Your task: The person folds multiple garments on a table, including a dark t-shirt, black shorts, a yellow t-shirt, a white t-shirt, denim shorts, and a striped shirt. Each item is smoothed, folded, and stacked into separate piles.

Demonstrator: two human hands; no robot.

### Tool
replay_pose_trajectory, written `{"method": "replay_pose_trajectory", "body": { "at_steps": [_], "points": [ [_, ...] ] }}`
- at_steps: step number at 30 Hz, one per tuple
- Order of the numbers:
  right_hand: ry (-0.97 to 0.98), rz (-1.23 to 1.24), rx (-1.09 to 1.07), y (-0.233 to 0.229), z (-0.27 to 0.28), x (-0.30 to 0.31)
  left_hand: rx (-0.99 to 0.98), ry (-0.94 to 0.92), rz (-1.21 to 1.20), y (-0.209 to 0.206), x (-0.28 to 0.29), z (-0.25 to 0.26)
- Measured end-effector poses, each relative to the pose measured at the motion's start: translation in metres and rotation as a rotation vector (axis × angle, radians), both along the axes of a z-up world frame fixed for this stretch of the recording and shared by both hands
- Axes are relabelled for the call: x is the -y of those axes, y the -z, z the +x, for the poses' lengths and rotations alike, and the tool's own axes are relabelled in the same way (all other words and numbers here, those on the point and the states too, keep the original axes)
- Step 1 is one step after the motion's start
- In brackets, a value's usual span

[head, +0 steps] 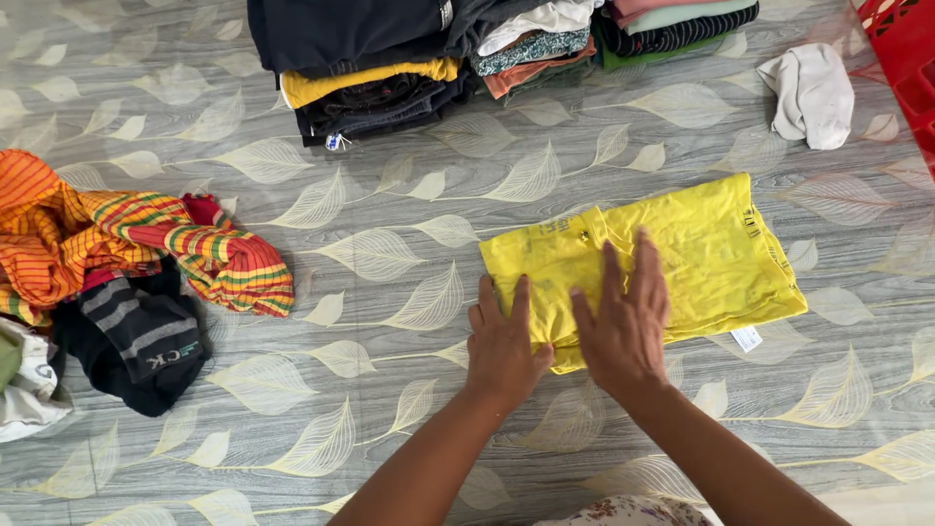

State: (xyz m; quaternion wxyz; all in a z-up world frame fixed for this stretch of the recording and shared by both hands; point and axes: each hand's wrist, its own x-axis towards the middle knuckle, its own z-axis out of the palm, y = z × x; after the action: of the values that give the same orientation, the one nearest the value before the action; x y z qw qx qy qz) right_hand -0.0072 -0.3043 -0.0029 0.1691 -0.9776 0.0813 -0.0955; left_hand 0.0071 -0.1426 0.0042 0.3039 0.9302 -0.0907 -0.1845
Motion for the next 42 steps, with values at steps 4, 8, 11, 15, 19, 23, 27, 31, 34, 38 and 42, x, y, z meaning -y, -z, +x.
{"method": "replay_pose_trajectory", "body": {
  "at_steps": [4, 8, 11, 15, 19, 23, 27, 31, 34, 38, 42],
  "points": [
    [-0.14, 0.016, -0.121, 0.012, 0.004, -0.009, 0.025, -0.048, -0.122, 0.0, 0.003, 0.0],
    [-0.175, 0.019, -0.157, 0.025, 0.004, -0.005, 0.094, -0.151, -0.35, 0.013, 0.003, 0.003],
    [-0.198, 0.031, -0.178, 0.025, -0.002, 0.0, -0.111, -0.277, -0.425, 0.022, 0.002, 0.006],
    [-0.236, 0.088, -0.138, 0.005, -0.022, 0.0, -0.158, -0.265, -0.51, 0.017, -0.003, 0.02],
    [-0.149, 0.46, -0.224, -0.026, -0.03, -0.008, 0.017, -0.19, -0.476, -0.008, -0.006, 0.025],
    [-0.064, 0.66, -0.268, -0.057, -0.008, -0.021, 0.118, -0.169, -0.655, -0.049, -0.004, 0.021],
    [0.209, 1.182, -0.448, -0.08, 0.02, -0.014, -0.331, -0.244, -0.873, -0.085, 0.019, 0.018],
    [0.167, 1.306, -0.393, -0.094, 0.019, 0.039, -0.324, -0.138, -0.923, -0.091, 0.039, 0.011],
    [0.274, 1.193, -0.397, -0.094, 0.016, 0.092, 0.036, 0.073, -0.719, -0.072, 0.048, 0.002],
    [0.334, 1.256, -0.378, -0.066, 0.012, 0.154, 0.386, 0.395, -0.359, -0.031, 0.053, -0.002],
    [0.35, 1.091, -0.452, -0.009, 0.017, 0.175, 0.328, 0.559, -0.135, 0.002, 0.057, -0.006]
  ]
}}
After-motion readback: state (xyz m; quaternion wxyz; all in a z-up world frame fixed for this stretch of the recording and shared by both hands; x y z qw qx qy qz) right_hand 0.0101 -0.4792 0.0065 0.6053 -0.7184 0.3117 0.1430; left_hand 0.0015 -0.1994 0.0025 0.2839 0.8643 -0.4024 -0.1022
